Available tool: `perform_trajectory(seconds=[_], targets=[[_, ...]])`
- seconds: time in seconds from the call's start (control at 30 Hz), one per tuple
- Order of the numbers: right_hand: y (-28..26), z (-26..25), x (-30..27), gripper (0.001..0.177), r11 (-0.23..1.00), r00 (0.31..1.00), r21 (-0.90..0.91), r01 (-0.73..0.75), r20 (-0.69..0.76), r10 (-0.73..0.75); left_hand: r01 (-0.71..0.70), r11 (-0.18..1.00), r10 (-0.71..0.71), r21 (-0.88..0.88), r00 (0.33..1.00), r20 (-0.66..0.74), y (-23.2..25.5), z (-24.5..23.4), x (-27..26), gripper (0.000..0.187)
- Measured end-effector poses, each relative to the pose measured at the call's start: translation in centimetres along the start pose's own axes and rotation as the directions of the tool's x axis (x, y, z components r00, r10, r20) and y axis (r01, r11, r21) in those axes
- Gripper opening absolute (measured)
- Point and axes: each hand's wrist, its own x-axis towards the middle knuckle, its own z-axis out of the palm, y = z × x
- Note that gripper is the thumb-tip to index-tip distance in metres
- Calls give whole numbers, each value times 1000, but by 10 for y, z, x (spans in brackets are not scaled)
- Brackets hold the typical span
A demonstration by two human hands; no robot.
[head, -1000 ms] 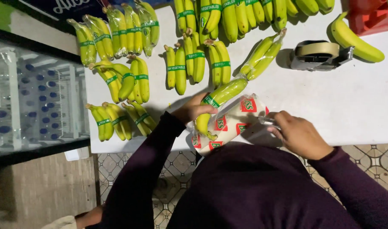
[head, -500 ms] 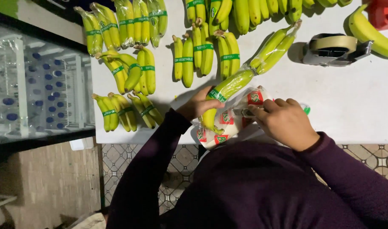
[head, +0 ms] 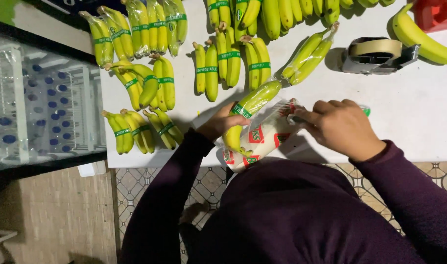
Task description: Wrapping bunches of green bananas in clear plastic film for retail packaging.
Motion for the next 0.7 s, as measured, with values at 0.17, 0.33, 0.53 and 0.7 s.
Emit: perform_trajectory(seconds=[0.17,0.33,0.53,0.7], targets=[[-14,20,16,24,998,998,44,48,42,-50,1,1000,-2,21,1000,10,24,7,-14,46],[26,26,12,27,997,996,-42,-66,64,69,18,998,-18,55,1000,9,47,16,-24,48],[3,18,10,33,991,994,-95,94,59,-88,212,960,-208,183,977,-42,31,7,-13,74],[26,53,18,16,972,1000,-233,-15,-13,12,-1,999,0,42,1000,25,22,4,-11,45]])
